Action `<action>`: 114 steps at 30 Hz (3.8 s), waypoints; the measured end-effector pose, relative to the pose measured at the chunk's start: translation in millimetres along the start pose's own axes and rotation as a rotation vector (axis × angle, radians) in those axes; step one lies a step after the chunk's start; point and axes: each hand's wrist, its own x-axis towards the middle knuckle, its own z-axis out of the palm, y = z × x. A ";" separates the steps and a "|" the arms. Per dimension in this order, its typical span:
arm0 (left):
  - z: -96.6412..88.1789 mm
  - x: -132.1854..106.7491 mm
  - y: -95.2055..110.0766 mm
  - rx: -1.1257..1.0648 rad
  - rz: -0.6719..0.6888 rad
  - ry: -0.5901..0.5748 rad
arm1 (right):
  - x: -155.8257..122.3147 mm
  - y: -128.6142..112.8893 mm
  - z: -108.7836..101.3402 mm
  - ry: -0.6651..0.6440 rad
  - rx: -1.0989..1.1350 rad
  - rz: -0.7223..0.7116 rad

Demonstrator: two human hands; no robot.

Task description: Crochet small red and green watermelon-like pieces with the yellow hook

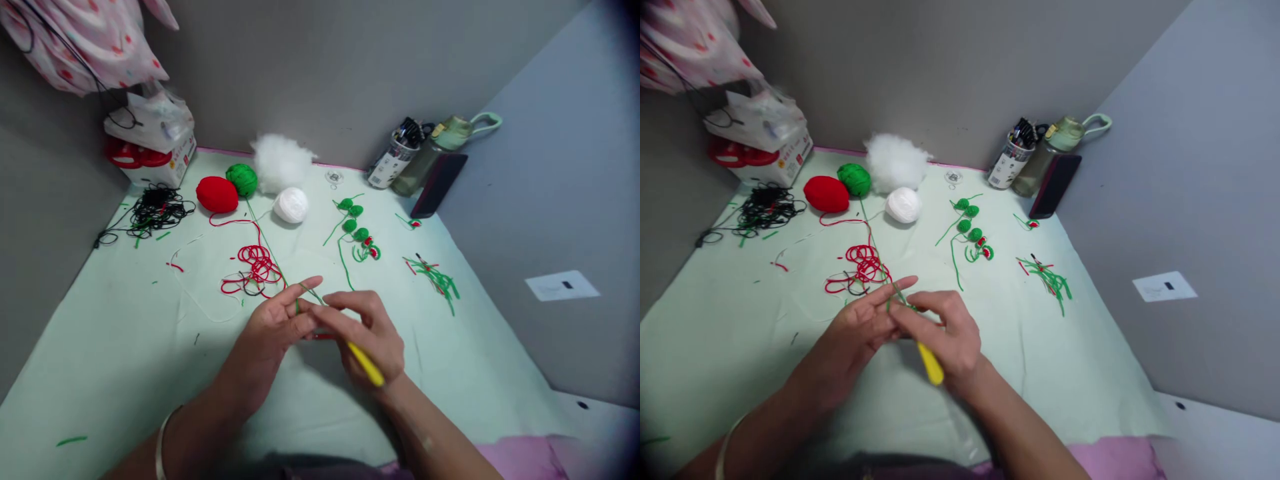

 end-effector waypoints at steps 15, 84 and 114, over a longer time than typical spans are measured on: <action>-12.9 -0.7 11.7 -0.030 -0.005 -0.090 | 24.9 -0.4 -9.6 0.197 0.744 0.487; -3.4 -1.6 -1.4 -0.007 0.031 -0.052 | 9.9 -1.8 -1.5 0.149 0.107 0.011; -5.1 -3.9 9.0 -0.010 -0.020 -0.076 | 9.0 -5.1 -11.3 -0.104 -0.257 -0.370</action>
